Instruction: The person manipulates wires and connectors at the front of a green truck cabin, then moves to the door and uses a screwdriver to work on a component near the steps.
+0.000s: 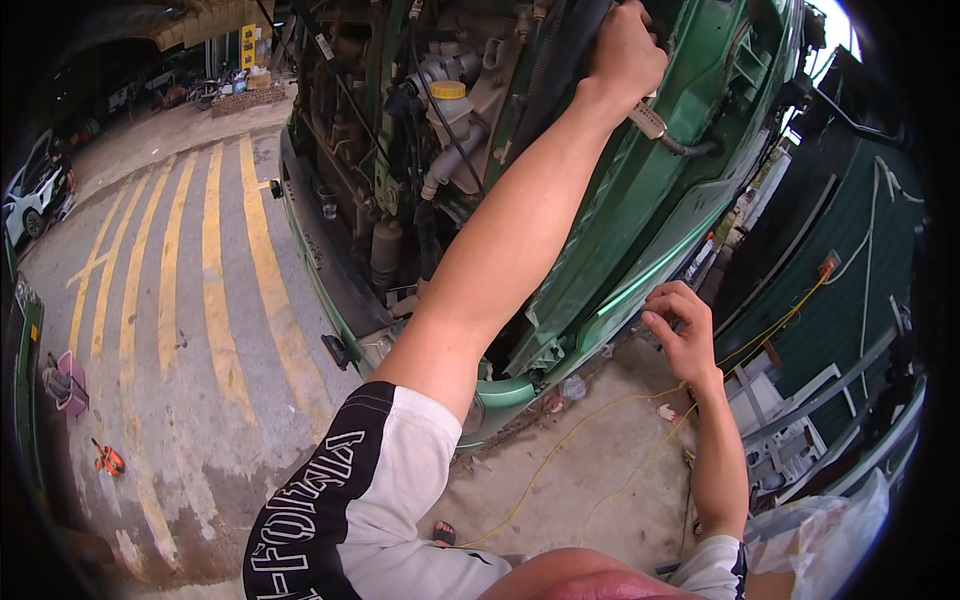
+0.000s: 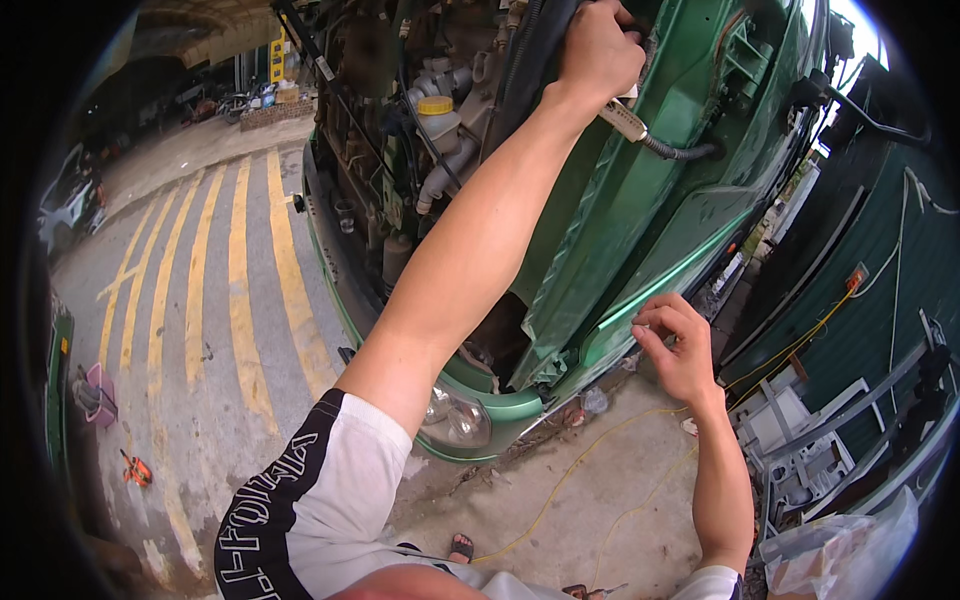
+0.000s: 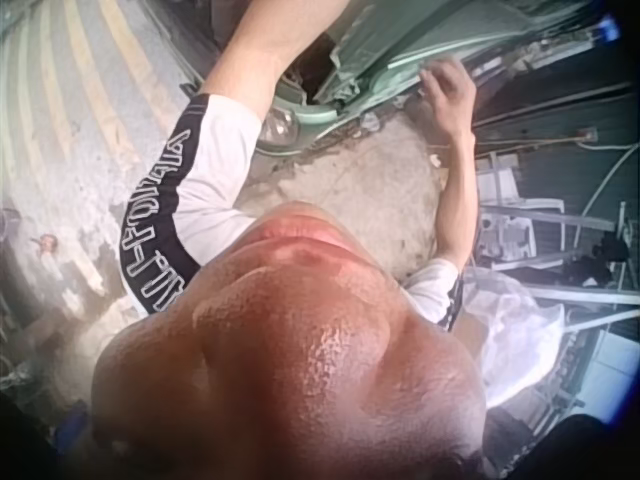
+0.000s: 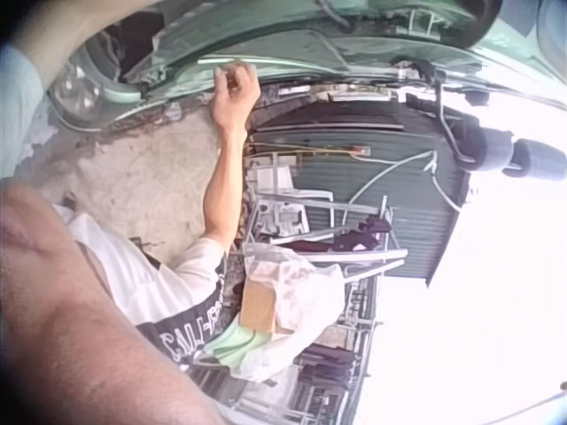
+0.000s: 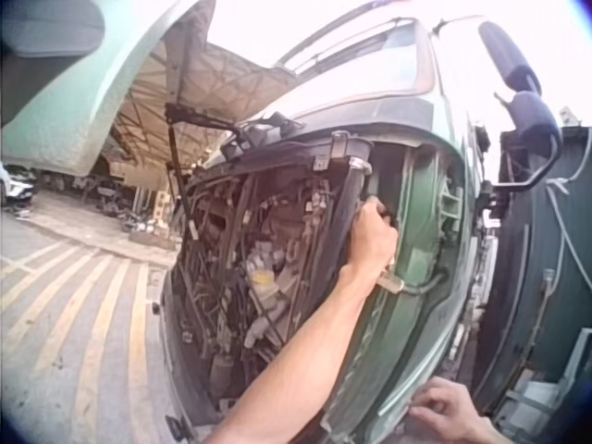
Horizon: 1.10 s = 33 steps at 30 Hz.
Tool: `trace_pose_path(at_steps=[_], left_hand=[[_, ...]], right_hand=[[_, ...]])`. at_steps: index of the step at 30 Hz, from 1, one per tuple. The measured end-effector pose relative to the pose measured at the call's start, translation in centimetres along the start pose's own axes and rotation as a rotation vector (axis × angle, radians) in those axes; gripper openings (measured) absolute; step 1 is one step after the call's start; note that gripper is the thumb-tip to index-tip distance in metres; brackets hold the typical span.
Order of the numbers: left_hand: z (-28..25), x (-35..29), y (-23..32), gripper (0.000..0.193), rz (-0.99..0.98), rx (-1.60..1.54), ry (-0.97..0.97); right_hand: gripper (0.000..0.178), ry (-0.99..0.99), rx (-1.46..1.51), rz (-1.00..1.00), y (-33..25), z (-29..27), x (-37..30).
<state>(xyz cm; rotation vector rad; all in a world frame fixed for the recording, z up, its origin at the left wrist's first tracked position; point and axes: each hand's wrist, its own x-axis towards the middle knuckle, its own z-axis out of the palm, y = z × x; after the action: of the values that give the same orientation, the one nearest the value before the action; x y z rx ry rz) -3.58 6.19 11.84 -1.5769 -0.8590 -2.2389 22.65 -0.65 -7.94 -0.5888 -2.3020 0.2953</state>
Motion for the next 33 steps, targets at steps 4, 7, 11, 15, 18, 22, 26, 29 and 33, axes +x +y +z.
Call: trace_pose_path(at_steps=[4, 7, 11, 15, 18, 22, 26, 29, 33], left_hand=[[0.1, -0.3, 1.2, 0.021, -0.122, 0.063, -0.075], [0.1, 0.1, 1.2, 0.025, -0.156, 0.124, -0.066], [0.3, -0.2, 1.4, 0.022, -0.193, 0.052, -0.047], [-0.1, -0.2, 0.3, 0.022, -0.149, 0.171, -0.012], [-0.2, -0.5, -0.3, 0.022, -0.145, -0.009, -0.042], [-0.6, -0.5, -1.5, 0.022, -0.011, -0.033, -0.06], [-0.8, -0.2, -1.6, 0.025, 0.065, 0.009, -0.026], [-0.5, -0.4, -1.6, 0.027, 0.121, 0.074, -0.015], [-0.4, 0.1, -1.8, 0.01, 0.177, -0.017, -0.053]], right_hand=[[0.008, 0.005, -0.001, 0.003, 0.9, -0.2, -0.4], [0.008, 0.001, 0.031, 0.016, 0.9, -0.1, 0.1], [0.008, 0.01, 0.048, -0.026, 0.8, -0.3, 0.5], [0.008, -0.028, 0.017, -0.049, 0.5, 0.0, 0.9], [0.008, -0.022, 0.031, -0.036, 0.9, 0.4, 0.5], [0.008, 0.01, 0.026, -0.041, -0.7, 1.8, 0.7], [0.008, 0.134, 0.051, -0.019, -2.3, 1.9, 0.2], [0.007, 0.22, 0.117, -0.021, -3.6, 1.8, 0.3], [0.007, 0.199, 0.143, 0.0, -4.0, 2.1, 0.4]])
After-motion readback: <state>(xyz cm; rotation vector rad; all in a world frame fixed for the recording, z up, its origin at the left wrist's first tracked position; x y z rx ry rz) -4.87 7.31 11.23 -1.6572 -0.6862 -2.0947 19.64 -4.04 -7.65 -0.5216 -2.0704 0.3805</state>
